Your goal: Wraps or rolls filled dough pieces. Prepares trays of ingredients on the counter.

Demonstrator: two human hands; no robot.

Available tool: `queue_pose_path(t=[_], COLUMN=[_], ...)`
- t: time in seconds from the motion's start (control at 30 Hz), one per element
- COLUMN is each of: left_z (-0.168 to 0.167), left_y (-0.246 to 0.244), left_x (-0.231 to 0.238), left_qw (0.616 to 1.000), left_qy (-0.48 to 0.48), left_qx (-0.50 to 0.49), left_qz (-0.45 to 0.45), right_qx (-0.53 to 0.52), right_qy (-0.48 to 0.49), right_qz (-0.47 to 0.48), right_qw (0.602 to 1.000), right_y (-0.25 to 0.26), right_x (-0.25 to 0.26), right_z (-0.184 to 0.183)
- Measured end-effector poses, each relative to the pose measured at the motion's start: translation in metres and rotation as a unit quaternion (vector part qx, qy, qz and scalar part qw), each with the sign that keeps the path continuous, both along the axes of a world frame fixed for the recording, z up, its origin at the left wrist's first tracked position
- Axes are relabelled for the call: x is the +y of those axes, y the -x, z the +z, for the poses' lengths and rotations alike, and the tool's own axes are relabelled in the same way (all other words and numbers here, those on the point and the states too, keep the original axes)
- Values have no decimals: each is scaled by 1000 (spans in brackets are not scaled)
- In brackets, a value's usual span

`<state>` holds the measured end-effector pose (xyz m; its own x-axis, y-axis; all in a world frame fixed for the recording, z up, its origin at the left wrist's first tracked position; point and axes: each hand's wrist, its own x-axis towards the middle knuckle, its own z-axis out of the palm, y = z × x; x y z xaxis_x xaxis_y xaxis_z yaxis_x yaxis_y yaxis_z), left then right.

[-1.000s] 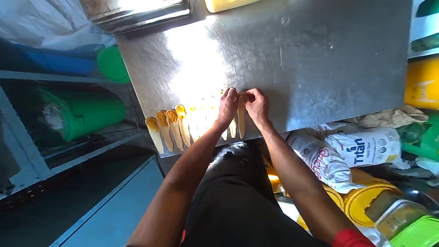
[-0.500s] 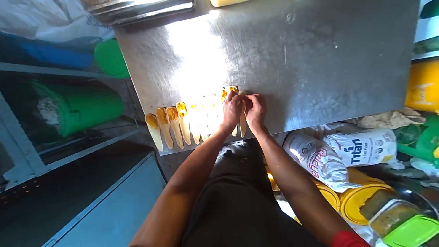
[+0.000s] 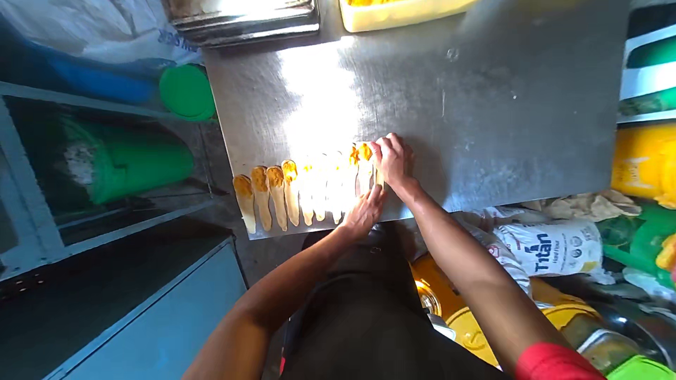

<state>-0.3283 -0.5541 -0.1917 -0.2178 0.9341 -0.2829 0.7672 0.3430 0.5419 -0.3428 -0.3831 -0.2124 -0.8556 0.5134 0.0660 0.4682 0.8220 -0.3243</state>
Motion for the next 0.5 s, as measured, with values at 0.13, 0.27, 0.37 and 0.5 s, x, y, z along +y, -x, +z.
queue_pose_path(t=[0.13,0.27,0.37,0.5], left_z=[-4,-19,-30,-39], left_y=[-37,-63,-68,-71], left_x=[-24,-42,-51,-56], left_qw=[998,995,989,988], left_qy=[-7,15,10,-12], left_qx=[45,83,127,133], left_qz=[-42,-62,-72,-78], right_qx=[58,81,85,-15], right_qy=[-52,-77,-120,-92], right_qz=[92,84,49,22], right_qw=[993,990,988,995], right_y=[20,51,77,78], right_x=[11,45,65,63], right_z=[-32,-15,-16,-33])
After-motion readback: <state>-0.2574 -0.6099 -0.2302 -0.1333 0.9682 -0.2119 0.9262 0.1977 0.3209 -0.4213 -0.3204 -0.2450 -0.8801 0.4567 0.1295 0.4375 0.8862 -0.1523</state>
